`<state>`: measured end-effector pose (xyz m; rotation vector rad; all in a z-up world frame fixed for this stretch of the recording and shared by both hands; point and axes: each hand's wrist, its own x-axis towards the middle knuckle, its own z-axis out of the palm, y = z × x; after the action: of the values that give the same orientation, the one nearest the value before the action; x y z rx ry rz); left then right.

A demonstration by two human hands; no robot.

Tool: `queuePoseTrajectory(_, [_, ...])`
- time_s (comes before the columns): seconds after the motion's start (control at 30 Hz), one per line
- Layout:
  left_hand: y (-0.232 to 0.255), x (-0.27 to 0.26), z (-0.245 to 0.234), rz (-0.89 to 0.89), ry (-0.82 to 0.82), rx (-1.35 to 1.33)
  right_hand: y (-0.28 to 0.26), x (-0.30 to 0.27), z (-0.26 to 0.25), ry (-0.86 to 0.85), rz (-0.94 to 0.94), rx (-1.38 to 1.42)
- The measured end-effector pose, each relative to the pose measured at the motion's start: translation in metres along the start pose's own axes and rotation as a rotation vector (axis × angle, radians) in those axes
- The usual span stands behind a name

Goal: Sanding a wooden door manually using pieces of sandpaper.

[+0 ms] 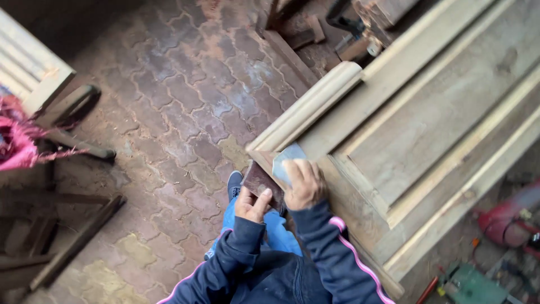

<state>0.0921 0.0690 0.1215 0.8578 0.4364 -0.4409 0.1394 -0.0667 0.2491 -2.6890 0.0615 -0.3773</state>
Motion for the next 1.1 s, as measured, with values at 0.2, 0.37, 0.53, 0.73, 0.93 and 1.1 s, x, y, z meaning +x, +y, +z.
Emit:
queuePoseTrajectory(0.2, [0.016, -0.008, 0.006, 0.273, -0.015, 0.414, 0.110, -0.148, -0.105, -0.065, 0.331, -0.058])
queuePoseTrajectory(0.37, [0.059, -0.020, 0.050, 0.964, 0.070, 0.728, 0.116, -0.145, -0.105, -0.088, 0.460, 0.157])
queuePoseTrajectory(0.53, [0.071, -0.005, 0.065, 1.178, -0.023, 1.283, 0.093, -0.032, -0.024, -0.152, 0.024, 0.133])
queuePoseTrajectory(0.73, [0.058, -0.009, 0.067, 1.080, -0.001, 1.558, 0.145, -0.105, -0.084, -0.251, -0.218, 0.210])
queuePoseTrajectory(0.93, [0.048, -0.007, 0.063, 1.096, 0.008, 1.568, 0.182, -0.244, -0.196, -0.248, -0.232, 0.134])
queuePoseTrajectory(1.1, [0.049, -0.008, 0.063, 1.114, -0.015, 1.564, 0.148, -0.234, -0.163, -0.220, -0.244, 0.039])
